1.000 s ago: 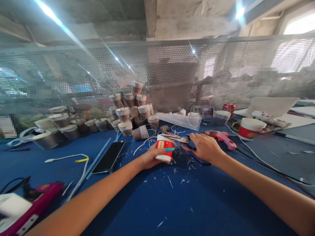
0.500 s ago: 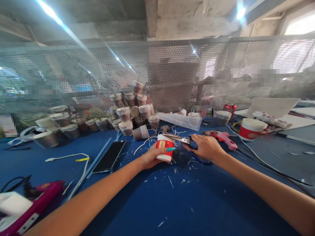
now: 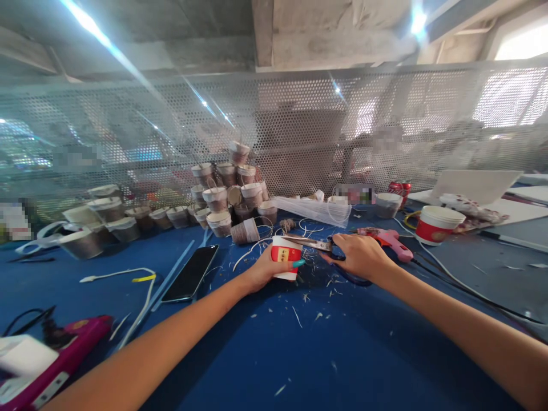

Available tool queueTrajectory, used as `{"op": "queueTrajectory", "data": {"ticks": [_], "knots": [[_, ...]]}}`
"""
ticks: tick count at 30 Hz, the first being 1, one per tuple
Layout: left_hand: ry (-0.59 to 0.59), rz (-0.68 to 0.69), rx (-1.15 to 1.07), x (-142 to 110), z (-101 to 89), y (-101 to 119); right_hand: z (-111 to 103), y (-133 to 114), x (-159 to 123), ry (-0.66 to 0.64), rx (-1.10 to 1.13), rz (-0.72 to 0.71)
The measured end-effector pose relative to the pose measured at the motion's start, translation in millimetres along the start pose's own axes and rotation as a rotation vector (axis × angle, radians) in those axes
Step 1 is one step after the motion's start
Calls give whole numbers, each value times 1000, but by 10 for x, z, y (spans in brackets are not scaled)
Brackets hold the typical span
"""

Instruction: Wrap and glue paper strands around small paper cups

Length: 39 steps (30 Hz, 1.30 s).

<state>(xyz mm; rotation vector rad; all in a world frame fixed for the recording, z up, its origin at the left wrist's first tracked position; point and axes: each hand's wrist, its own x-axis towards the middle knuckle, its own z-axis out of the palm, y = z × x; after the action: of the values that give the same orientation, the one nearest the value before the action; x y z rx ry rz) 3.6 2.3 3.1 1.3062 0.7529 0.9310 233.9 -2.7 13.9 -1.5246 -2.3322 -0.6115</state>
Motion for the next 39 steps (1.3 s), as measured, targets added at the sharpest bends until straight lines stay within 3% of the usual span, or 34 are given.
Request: {"op": "queueTrajectory", "data": {"ticks": [6, 23, 30, 39], "knots": [[-17, 55, 29, -2, 33, 7, 0, 3, -4, 45, 19, -13], [1, 70, 80, -4, 45, 7, -52, 62, 12, 7, 10, -25], [-38, 149, 151, 14, 92, 11, -132, 21, -3, 14, -26, -36], [-1, 156, 173, 25, 69, -52, -75, 47, 13, -1, 9, -18]]}}
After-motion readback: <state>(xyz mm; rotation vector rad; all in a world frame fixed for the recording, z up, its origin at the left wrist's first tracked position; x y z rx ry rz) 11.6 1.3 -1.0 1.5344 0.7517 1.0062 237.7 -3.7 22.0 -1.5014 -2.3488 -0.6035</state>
